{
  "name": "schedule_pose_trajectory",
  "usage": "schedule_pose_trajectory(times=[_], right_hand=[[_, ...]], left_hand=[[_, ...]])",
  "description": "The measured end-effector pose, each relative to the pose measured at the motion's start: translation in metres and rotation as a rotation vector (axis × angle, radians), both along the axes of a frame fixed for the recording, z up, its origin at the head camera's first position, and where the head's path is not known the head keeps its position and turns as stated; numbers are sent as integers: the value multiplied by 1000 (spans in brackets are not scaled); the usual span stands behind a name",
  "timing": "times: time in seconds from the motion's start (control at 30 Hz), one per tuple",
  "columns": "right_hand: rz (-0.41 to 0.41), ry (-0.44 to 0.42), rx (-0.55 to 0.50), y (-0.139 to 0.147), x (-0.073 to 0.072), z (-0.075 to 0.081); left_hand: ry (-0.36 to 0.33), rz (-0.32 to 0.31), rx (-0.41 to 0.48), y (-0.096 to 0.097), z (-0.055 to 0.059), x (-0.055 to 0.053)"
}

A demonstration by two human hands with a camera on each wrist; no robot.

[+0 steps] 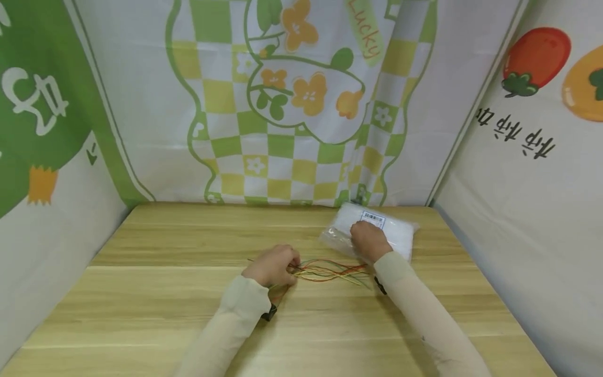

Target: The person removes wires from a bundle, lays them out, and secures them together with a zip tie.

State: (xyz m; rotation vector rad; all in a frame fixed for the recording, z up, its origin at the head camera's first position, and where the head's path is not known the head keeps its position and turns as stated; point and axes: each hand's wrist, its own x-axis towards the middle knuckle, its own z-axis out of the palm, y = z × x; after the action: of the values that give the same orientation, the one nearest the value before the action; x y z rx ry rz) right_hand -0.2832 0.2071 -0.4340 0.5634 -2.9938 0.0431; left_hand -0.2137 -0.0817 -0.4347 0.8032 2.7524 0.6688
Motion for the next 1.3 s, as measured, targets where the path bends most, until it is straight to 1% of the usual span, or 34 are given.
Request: schedule_pose_trajectory(times=[0.1,0.2,0.33,0.43,0.57,0.73,0.9,1.03,1.1,1.2,1.3], right_hand=[[-6,23,-35,0,-3,0],[-43,6,-25,1,-6,1],[-102,-69,-24,5,-6,6],[-129,-138,-72,11,-7,8],[-119,-177,-128,17,-3,8],[-98,-181,-124,18,5,10],[-73,-155,-99,16,8,17],[-24,-117,-103,15,10,21],[13,-92,-97,15,12,22],[81,-27,-56,14,14,22],[163,72,-9,12,18,22]], left_hand=[[5,-3,1,1,4,-1],[2,-8,-15,3,8,-2],[-3,-13,-32,8,12,-6],[3,-21,-36,11,11,-9],[10,-31,-39,12,8,-9],[-1,-34,-35,11,6,-8],[0,-21,-36,7,3,-7],[10,-22,-37,5,1,-6],[15,-28,-33,3,1,-6],[16,-34,-28,1,0,-4],[21,-31,-53,-1,0,-3]])
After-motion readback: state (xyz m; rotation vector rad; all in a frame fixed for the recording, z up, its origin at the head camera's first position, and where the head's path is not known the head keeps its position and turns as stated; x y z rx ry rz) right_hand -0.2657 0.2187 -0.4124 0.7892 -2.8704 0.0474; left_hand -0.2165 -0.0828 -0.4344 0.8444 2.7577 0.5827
